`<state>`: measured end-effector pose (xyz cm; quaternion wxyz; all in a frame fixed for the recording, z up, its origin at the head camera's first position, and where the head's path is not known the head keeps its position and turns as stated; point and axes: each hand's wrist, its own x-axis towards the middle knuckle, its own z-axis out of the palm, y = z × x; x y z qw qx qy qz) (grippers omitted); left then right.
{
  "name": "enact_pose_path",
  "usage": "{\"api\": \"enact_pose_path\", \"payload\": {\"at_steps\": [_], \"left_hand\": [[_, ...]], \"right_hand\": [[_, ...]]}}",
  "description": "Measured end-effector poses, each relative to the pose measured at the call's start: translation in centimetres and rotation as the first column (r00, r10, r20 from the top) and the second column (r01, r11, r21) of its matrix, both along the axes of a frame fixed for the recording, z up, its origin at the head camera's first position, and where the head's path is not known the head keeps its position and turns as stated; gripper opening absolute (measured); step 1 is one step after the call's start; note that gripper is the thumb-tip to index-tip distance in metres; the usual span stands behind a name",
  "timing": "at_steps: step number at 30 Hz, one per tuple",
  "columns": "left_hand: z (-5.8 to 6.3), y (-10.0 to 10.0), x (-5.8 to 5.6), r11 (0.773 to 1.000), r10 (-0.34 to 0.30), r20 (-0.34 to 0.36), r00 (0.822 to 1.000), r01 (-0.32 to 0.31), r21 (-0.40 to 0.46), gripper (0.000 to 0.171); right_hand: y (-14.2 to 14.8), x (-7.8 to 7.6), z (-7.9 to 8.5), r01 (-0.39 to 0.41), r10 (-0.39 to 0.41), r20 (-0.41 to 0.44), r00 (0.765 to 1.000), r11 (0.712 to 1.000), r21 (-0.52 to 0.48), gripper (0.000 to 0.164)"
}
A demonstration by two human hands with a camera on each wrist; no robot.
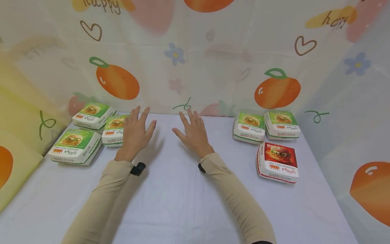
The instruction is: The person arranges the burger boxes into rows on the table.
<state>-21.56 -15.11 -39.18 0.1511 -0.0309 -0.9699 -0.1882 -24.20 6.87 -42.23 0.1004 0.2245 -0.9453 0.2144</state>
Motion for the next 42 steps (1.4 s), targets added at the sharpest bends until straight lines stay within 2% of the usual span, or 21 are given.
{"api": "enact_pose_path", "payload": {"at_steps": [10, 18, 29, 36, 42], "left_hand": [[0.4, -1.6, 0.9, 0.997, 0.029, -0.008, 1.0, -0.028, 0.069, 0.06], [0.7, -2.9, 1.3, 0.996, 0.041, -0.035, 0.999, -0.038, 0.082, 0.059], [0.5, -5.0, 1.8, 0.988, 0.085, -0.045, 0.995, -0.079, 0.129, 0.057], [0.4, -6.3, 2.4, 0.977, 0.104, -0.104, 0.989, -0.082, 0.195, 0.055], [0.1, -7.1, 2.9, 0.961, 0.147, -0.045, 0.988, -0.132, 0.243, 0.057]], "right_hand": [[-2.1, 0.4, -0.2, -0.027, 0.028, 0.025, 0.999, 0.999, -0.044, 0.069], [-3.9, 0.7, -0.2, -0.054, 0.055, 0.021, 0.998, 0.997, -0.064, 0.069], [-6.5, 1.2, -0.2, -0.099, 0.103, 0.046, 0.994, 0.991, -0.094, 0.068], [-7.7, 1.5, -0.3, -0.118, 0.136, 0.092, 0.986, 0.977, -0.177, 0.071], [-8.7, 1.8, -0.4, -0.131, 0.16, 0.115, 0.98, 0.965, -0.225, 0.07]]}}
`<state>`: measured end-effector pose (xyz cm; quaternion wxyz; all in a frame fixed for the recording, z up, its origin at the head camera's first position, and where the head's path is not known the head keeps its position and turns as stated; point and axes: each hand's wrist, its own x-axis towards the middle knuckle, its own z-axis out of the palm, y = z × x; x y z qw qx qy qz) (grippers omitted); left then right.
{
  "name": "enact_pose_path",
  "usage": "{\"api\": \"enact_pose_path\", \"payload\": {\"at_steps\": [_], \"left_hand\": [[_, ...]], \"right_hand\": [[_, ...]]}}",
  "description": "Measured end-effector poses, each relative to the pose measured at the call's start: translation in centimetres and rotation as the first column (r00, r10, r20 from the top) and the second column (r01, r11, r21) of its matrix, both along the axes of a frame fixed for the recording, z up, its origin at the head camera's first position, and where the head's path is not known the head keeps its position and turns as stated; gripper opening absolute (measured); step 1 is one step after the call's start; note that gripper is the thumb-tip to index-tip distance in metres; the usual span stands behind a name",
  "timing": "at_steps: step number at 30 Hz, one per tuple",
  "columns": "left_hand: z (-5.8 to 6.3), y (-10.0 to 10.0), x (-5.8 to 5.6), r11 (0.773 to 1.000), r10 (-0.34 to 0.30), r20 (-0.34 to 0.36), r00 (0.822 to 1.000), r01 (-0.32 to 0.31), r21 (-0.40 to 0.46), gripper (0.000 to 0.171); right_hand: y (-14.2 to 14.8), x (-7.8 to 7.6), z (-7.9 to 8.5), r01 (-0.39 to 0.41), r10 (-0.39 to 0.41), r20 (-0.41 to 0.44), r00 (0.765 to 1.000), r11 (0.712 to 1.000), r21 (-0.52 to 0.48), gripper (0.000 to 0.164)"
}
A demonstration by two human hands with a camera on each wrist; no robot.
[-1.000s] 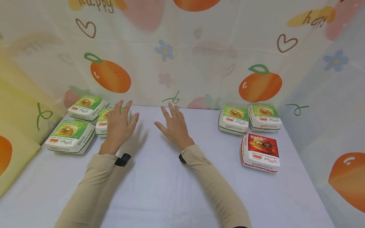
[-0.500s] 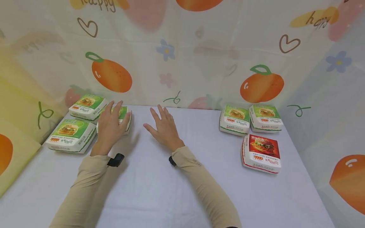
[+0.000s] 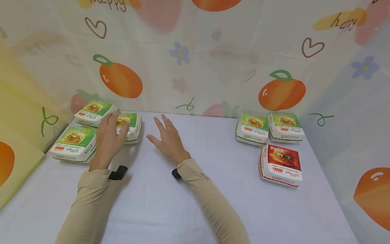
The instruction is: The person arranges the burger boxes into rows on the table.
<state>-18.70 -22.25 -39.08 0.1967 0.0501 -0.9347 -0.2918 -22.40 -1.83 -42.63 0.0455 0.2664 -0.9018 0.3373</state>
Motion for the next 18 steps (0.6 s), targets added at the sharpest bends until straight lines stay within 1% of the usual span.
{"api": "enact_pose_path", "payload": {"at_steps": [4, 7, 10, 15, 18], "left_hand": [[-0.3, -0.7, 0.2, 1.0, 0.019, 0.026, 0.999, -0.02, 0.016, 0.058], [-0.7, -1.3, 0.3, 0.999, 0.031, 0.024, 0.999, -0.032, 0.031, 0.059], [-1.1, -1.8, 0.4, 0.998, 0.037, 0.005, 0.999, -0.037, 0.049, 0.059], [-1.9, -2.2, 0.2, 0.997, 0.03, -0.044, 0.999, -0.027, 0.069, 0.058], [-2.2, -2.2, 0.1, 0.997, 0.033, -0.049, 0.998, -0.029, 0.067, 0.057]], "right_hand": [[-0.9, 0.3, 0.0, -0.021, 0.024, 0.057, 0.998, 0.999, -0.045, 0.07], [-1.6, 0.5, 0.1, -0.04, 0.048, 0.103, 0.994, 0.996, -0.075, 0.069], [-2.3, 0.6, 0.2, -0.061, 0.076, 0.149, 0.986, 0.993, -0.102, 0.068], [-3.2, 0.6, -0.1, -0.098, 0.13, 0.225, 0.966, 0.984, -0.147, 0.067], [-3.7, 0.5, -0.5, -0.111, 0.152, 0.282, 0.947, 0.981, -0.158, 0.066]]}}
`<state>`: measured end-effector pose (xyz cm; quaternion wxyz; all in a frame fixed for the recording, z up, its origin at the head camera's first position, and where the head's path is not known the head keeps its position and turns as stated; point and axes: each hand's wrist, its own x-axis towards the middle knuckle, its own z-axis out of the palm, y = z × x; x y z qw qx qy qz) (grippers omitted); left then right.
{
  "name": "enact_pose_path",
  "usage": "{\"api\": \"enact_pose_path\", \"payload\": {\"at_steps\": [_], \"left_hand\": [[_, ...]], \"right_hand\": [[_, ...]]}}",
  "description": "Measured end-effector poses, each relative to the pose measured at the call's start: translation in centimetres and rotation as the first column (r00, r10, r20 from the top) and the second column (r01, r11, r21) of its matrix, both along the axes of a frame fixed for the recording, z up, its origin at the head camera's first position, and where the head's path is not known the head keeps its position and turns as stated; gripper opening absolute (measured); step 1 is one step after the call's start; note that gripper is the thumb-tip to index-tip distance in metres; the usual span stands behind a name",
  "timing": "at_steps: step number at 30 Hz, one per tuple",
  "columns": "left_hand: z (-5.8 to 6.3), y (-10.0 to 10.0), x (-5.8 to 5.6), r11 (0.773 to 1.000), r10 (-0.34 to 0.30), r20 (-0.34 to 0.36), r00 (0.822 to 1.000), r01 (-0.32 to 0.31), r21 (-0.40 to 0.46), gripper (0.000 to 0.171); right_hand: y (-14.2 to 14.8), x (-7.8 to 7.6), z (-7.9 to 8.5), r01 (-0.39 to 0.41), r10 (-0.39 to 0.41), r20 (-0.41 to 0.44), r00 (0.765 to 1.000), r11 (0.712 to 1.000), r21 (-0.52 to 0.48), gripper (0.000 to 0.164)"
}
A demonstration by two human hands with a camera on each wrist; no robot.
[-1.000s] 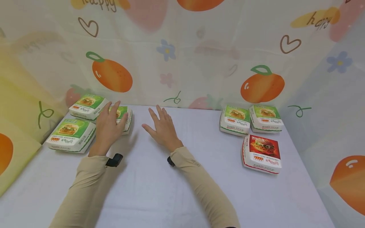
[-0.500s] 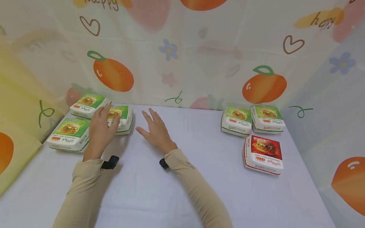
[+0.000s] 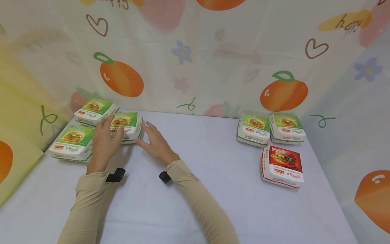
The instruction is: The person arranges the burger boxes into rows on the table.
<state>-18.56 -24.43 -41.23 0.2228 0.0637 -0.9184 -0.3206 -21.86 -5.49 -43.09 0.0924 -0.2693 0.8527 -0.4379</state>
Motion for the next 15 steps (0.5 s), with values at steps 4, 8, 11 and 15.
{"api": "enact_pose_path", "payload": {"at_steps": [4, 8, 11, 15], "left_hand": [[0.0, 0.0, 0.0, 1.0, 0.006, 0.041, 0.999, -0.006, -0.003, 0.057], [-0.2, -0.1, 0.1, 1.0, -0.006, 0.09, 0.996, 0.007, -0.014, 0.055], [-0.5, -0.3, 0.1, 1.0, -0.022, 0.105, 0.994, 0.024, -0.019, 0.054], [-0.6, -0.5, 0.1, 0.999, -0.048, 0.134, 0.99, 0.049, -0.001, 0.055]], "right_hand": [[-0.4, 0.0, -0.2, -0.014, 0.013, 0.063, 0.998, 1.0, 0.007, 0.067], [-0.7, -0.1, -0.4, -0.028, 0.028, 0.071, 0.997, 1.0, -0.006, 0.068], [-0.9, -0.1, -0.6, -0.035, 0.037, 0.06, 0.997, 0.999, -0.031, 0.068], [-1.3, -0.2, -1.1, -0.046, 0.048, 0.041, 0.998, 0.997, -0.061, 0.065]]}}
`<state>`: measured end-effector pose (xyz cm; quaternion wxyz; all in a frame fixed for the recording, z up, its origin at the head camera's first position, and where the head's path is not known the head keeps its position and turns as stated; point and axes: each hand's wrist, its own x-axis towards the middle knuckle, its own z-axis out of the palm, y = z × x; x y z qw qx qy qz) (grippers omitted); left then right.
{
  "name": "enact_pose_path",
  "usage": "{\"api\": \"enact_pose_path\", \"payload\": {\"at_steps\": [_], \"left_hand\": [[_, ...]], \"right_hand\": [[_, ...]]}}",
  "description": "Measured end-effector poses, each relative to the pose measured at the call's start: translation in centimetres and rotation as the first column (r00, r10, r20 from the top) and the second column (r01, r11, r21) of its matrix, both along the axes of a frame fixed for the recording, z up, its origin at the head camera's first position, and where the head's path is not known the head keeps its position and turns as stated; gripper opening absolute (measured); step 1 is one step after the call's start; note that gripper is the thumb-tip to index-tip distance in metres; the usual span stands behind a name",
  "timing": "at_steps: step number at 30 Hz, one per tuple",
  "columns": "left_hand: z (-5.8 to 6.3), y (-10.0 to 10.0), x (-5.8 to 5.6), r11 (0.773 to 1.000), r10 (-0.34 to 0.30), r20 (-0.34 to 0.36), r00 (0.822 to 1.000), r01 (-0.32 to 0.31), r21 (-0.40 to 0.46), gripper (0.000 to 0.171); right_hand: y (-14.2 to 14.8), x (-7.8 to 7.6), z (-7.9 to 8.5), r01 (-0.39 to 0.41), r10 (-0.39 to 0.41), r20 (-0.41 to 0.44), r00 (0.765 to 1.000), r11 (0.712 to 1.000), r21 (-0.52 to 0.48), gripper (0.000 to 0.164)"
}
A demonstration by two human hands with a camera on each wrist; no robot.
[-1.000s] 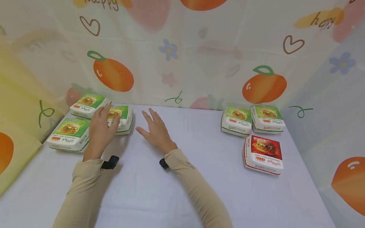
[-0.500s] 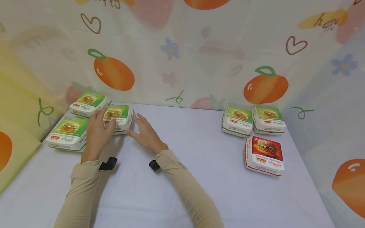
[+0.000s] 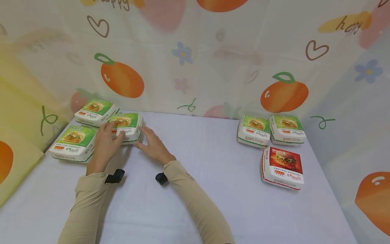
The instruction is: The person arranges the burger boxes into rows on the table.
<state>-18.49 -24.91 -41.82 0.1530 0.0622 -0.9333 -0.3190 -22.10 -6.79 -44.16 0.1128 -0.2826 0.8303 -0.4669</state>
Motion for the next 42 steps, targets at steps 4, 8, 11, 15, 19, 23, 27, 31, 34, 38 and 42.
{"api": "enact_pose_path", "payload": {"at_steps": [4, 8, 11, 15, 19, 23, 27, 31, 34, 38, 42], "left_hand": [[0.1, -0.1, 0.0, 0.999, -0.028, 0.042, 0.999, 0.027, 0.021, 0.056], [0.1, -0.1, -0.1, 0.998, -0.046, 0.053, 0.998, 0.044, 0.053, 0.056], [0.2, 0.1, 0.0, 0.996, -0.048, 0.074, 0.996, 0.042, 0.073, 0.058], [0.3, 0.5, 0.0, 0.995, -0.059, 0.133, 0.989, 0.047, 0.088, 0.063], [0.2, 0.7, 0.0, 0.993, -0.098, 0.145, 0.985, 0.087, 0.081, 0.063], [-0.1, 0.9, -0.2, 0.99, -0.128, 0.114, 0.985, 0.12, 0.069, 0.06], [-0.3, 1.2, -0.2, 0.987, -0.15, 0.11, 0.983, 0.142, 0.081, 0.06], [-0.6, 1.7, -0.4, 0.981, -0.176, 0.119, 0.977, 0.165, 0.099, 0.059], [-0.9, 2.1, -0.6, 0.98, -0.187, 0.104, 0.977, 0.178, 0.095, 0.057], [-1.4, 2.8, -0.7, 0.978, -0.199, 0.07, 0.977, 0.193, 0.081, 0.054], [-1.6, 3.4, -0.9, 0.976, -0.206, 0.058, 0.977, 0.2, 0.088, 0.053]], "right_hand": [[-0.4, -0.1, -0.4, -0.007, 0.007, -0.021, 1.0, 1.0, -0.018, 0.062], [-0.5, -0.1, -0.7, 0.031, -0.031, -0.057, 0.998, 1.0, -0.006, 0.062], [-0.4, -0.1, -0.8, 0.076, -0.078, -0.063, 0.995, 0.997, -0.031, 0.06], [0.0, -0.1, -0.9, 0.149, -0.155, -0.054, 0.987, 0.984, -0.093, 0.054], [0.5, -0.2, -0.9, 0.21, -0.218, -0.051, 0.975, 0.969, -0.13, 0.051], [1.0, -0.2, -0.9, 0.228, -0.237, -0.041, 0.971, 0.96, -0.16, 0.051], [1.5, -0.3, -1.0, 0.239, -0.247, -0.032, 0.968, 0.956, -0.169, 0.051], [2.2, -0.2, -0.9, 0.263, -0.267, 0.0, 0.964, 0.95, -0.167, 0.052], [2.7, -0.2, -0.8, 0.28, -0.281, 0.013, 0.96, 0.946, -0.167, 0.052], [3.5, -0.2, -0.7, 0.291, -0.292, 0.023, 0.956, 0.94, -0.176, 0.052], [4.1, -0.3, -0.8, 0.298, -0.298, 0.024, 0.954, 0.939, -0.17, 0.052]]}}
